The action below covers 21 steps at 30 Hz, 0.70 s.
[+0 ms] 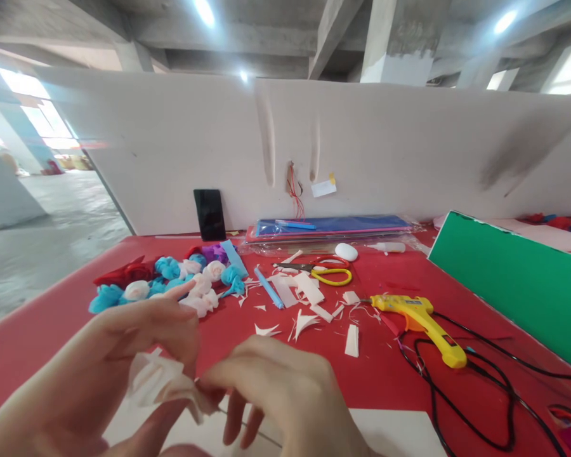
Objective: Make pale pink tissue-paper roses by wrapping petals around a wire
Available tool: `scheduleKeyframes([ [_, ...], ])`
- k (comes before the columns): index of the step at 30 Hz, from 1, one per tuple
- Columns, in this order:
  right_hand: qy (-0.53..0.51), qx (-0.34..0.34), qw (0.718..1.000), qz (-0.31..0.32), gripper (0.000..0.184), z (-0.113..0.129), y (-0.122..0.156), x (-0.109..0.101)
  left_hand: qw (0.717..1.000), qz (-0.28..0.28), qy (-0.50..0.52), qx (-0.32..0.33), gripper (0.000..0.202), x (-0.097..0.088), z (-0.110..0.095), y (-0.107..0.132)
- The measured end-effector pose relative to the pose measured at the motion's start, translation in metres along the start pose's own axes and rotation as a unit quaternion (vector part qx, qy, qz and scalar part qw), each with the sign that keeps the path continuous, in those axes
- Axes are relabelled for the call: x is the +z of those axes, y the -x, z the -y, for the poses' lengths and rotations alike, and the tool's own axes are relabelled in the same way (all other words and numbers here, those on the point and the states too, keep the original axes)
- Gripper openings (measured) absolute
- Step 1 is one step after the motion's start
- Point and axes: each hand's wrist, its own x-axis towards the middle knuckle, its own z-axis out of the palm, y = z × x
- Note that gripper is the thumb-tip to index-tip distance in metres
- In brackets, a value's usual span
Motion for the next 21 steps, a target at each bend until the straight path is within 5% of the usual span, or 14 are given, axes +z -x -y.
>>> scheduleKeyframes([
  [3,-0.131,0.17,0.976,0.029,0.006,0.001,-0.005,0.0,0.999,0.038,-0.011,0.036,0.059,-0.004,0.003,0.0],
  [6,-0.217,0.253,0.941,0.057,0.018,-0.001,-0.005,0.002,0.998,0.043,-0.015,0.041,0.059,-0.006,0.002,-0.002],
  [21,-0.347,0.266,0.891,0.119,0.023,-0.019,-0.011,0.0,0.999,0.007,-0.009,-0.045,0.052,0.003,-0.006,0.0],
])
